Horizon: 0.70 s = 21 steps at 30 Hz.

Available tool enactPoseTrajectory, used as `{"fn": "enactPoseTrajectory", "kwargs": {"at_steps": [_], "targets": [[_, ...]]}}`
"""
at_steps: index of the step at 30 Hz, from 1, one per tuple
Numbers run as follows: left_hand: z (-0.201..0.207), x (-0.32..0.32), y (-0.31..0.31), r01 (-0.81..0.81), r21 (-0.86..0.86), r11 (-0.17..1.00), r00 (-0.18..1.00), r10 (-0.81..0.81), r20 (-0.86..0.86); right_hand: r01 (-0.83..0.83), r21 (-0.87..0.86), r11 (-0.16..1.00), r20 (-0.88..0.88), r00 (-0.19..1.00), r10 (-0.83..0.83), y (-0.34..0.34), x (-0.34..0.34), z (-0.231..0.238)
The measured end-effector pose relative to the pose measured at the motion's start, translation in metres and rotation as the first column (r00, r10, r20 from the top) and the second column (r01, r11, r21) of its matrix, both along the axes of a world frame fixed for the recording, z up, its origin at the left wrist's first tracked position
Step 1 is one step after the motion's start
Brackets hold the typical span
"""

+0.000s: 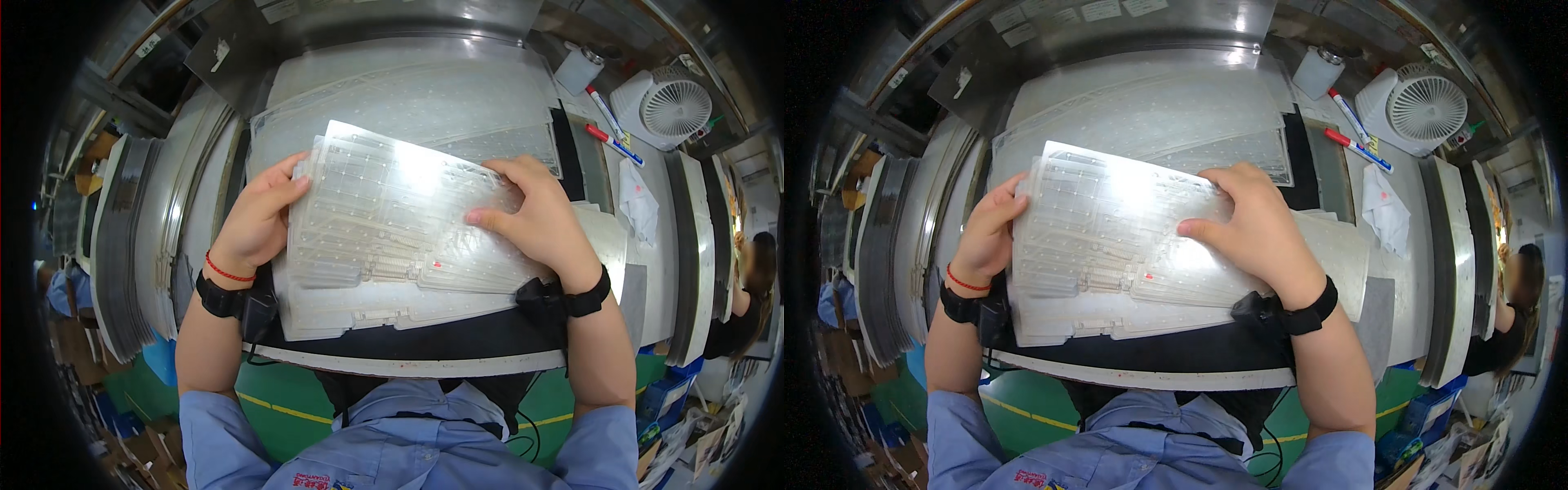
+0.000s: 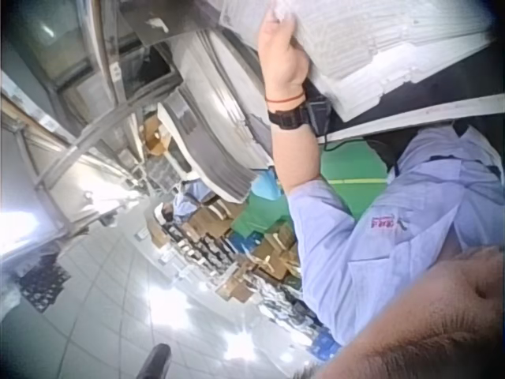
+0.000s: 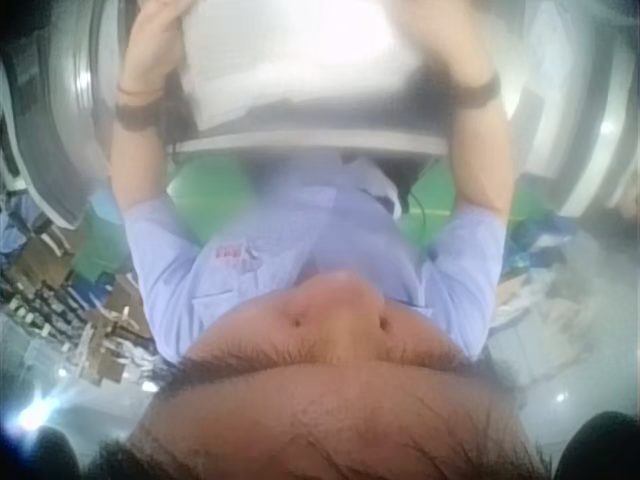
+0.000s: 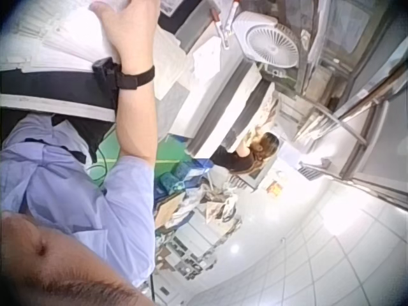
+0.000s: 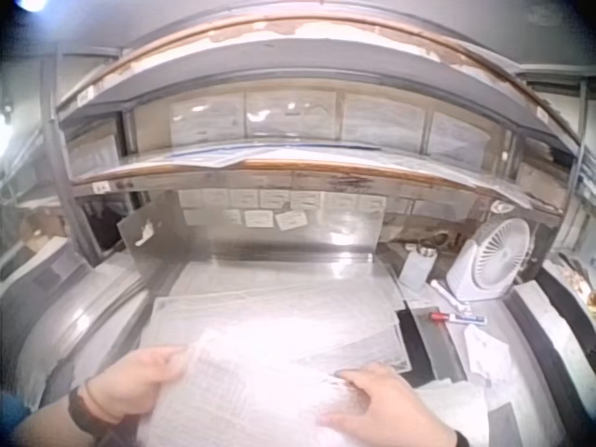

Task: Sorting, aligning, and stacking thin translucent plastic or metal plates at an industrial workstation.

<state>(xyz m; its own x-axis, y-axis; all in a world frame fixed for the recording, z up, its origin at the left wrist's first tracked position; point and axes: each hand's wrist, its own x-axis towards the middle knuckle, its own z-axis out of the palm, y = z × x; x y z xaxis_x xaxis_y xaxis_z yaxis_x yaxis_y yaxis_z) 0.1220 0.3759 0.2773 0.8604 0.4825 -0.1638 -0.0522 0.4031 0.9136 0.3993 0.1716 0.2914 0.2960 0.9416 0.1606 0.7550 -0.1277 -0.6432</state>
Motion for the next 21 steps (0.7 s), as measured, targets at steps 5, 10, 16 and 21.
{"fn": "enactPoseTrajectory", "kwargs": {"at_steps": [5,10,16,21], "targets": [[-0.0012,-0.0005,-0.0006,-0.013,0.051,0.999,0.999,0.015,-0.038,0.064,-0.017,0.998,-0.009,0.998,-0.064,-0.0006,0.0029,-0.0018],[0.0009,-0.0003,-0.0013,-0.009,0.034,0.999,1.000,0.009,-0.011,0.067,-0.016,0.998,0.006,0.998,-0.066,-0.0008,0.0042,-0.0037],[-0.0047,-0.0007,0.0027,0.013,0.014,1.000,1.000,-0.013,0.001,-0.012,0.020,1.000,-0.044,0.999,0.013,-0.0003,-0.0010,-0.0071],[0.0022,0.0000,-0.0016,-0.009,0.034,0.999,1.000,0.010,-0.026,-0.019,-0.016,1.000,-0.026,1.000,0.018,0.0011,-0.0005,-0.0023]]}}
